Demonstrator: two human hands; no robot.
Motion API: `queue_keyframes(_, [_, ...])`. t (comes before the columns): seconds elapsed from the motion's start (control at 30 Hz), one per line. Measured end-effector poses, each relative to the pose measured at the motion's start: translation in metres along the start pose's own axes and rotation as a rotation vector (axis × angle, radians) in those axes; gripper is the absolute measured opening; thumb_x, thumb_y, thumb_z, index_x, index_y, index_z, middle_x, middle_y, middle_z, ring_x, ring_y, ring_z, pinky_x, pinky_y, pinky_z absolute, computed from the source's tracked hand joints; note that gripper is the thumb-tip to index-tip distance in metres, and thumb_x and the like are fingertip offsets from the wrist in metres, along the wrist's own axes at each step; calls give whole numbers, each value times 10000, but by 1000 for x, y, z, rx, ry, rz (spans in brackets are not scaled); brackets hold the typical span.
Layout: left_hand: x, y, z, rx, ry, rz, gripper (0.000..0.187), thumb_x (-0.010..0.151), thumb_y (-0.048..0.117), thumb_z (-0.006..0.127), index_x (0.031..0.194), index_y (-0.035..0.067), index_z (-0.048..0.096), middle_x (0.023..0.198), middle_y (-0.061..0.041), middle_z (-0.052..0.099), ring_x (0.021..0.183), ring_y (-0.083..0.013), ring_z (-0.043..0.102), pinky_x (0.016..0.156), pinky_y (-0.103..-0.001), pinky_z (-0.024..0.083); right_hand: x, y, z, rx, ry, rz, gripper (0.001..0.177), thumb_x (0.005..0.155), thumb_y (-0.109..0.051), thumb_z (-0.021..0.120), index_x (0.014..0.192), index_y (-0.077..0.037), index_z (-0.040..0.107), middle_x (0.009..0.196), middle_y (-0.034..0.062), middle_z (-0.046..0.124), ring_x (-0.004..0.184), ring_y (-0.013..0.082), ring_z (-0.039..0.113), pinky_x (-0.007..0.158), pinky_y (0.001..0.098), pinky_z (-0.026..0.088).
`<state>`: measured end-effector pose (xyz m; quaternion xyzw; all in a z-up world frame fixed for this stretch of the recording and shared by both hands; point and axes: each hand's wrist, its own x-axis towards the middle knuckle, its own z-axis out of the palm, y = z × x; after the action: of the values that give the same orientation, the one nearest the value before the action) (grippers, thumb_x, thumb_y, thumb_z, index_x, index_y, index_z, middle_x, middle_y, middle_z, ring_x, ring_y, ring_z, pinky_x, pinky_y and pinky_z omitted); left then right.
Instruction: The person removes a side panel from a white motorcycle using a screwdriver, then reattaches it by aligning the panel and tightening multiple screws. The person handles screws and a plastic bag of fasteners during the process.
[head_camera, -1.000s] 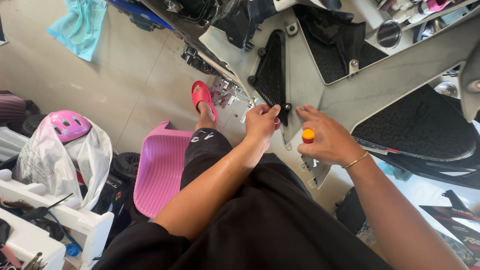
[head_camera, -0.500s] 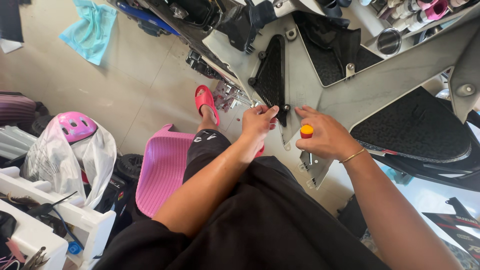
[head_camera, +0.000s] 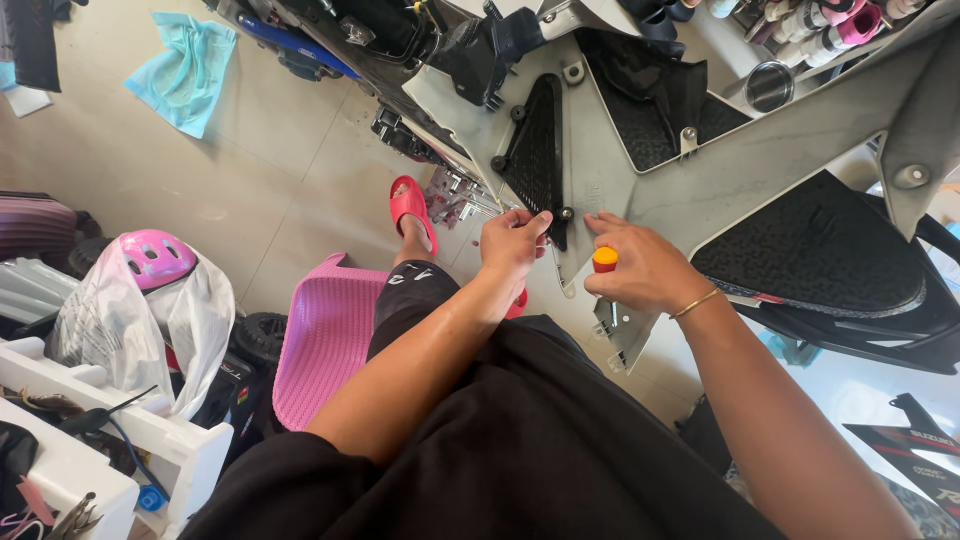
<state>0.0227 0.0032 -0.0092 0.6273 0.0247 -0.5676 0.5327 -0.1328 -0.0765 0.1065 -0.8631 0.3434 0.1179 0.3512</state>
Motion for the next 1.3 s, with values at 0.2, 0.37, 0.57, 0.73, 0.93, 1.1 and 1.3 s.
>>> queue_keyframes(0.2, [-3,7,1,9,-13,-26,225,864,167,802,813,44,620,716,-21,627,609,-109,604,543,-255,508,-1,0,-1,33,-13,34,301,637,-239,706,735,46,694,1519,198,502,1441,333,437,1086,392,429])
queue_keyframes(0.37, [-1,5,-3,58,0,13,220,855,189,810,832,34,655,730,-15,638,607,-97,600,549,-247,514,-3,4,1,88,40,0,295,644,-231,706,752,43,689,1510,217,508,1439,339,442,1088,396,424])
queue_keyframes(0.57, [1,-5,-4,-47,-24,38,232,850,193,820,860,30,656,730,-15,634,599,-106,603,544,-253,504,-9,8,6,79,52,-9,301,638,-228,711,728,60,692,1523,224,497,1456,335,438,1102,386,427])
queue_keyframes(0.73, [5,-8,-5,-79,-18,25,224,858,208,812,867,30,677,713,-22,634,587,-109,596,547,-246,514,-8,8,10,47,65,-40,320,643,-240,706,780,49,710,1516,256,477,1453,355,412,1106,396,402])
queue_keyframes(0.93, [9,-16,-2,-11,44,54,216,849,201,805,869,20,688,713,-23,648,601,-112,618,543,-251,524,-5,12,9,23,14,-26,316,641,-263,714,743,36,722,1517,249,479,1452,346,423,1107,389,410])
queue_keyframes(1.1, [10,-13,-1,12,-13,67,221,858,220,797,879,32,682,779,-40,659,689,-121,643,586,-260,536,-5,9,5,52,4,1,302,641,-251,719,736,36,712,1514,237,493,1452,343,428,1084,383,424])
queue_keyframes(1.3, [-1,-9,6,54,-83,-22,394,843,279,789,1071,14,605,995,-76,651,881,-185,650,747,-384,586,-4,10,-4,477,137,96,166,727,-129,671,674,27,647,886,230,763,1119,245,772,863,355,577])
